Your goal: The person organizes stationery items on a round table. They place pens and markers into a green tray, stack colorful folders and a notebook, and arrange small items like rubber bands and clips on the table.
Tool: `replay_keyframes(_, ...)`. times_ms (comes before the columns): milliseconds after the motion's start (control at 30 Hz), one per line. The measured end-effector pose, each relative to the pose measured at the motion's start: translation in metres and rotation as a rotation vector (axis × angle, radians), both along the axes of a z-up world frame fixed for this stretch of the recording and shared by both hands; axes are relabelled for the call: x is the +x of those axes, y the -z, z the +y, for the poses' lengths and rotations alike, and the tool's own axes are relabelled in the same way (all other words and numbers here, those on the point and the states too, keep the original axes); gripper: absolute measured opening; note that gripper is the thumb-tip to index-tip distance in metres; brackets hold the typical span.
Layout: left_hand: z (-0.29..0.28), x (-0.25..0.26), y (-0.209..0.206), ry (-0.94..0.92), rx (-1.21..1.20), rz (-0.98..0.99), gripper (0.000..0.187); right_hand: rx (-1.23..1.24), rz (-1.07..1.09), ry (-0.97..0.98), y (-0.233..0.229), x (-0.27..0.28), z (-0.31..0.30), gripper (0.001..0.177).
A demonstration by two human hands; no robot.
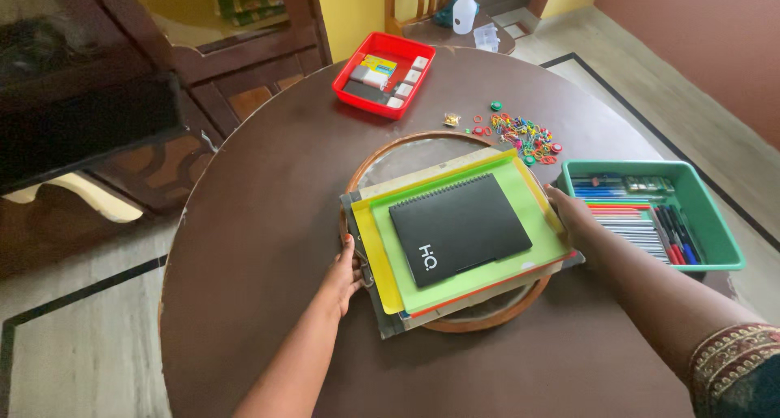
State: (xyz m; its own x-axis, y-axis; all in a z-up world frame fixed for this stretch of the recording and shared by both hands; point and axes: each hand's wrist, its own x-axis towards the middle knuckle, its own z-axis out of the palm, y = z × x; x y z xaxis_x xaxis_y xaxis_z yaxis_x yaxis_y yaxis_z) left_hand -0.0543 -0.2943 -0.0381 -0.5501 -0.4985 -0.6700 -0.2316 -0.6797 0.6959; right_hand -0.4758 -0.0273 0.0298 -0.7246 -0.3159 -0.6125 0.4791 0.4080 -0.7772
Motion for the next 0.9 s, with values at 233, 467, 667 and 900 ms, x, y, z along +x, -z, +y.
replay_keyframes(233,-0.009,-0.016,0.004,0.065,-0.006,0.046,0.097,0.246,0.161,-0.009,0.012,-0.025,-0.041,0.057)
replay_keyframes(467,-0.002,-0.022,-0.005,-0.007,0.025,0.111,0.09,0.356,0.266,-0.084,0.038,-0.044,-0.042,0.061)
replay_keyframes(667,0.006,-0.027,-0.029,-0.051,0.041,0.145,0.078,0.379,0.412,-0.233,0.031,-0.038,-0.037,0.051)
replay_keyframes(900,0.019,-0.006,-0.053,-0.061,-0.187,-0.033,0.071,0.151,0.754,-0.311,-0.038,0.025,-0.002,0.041)
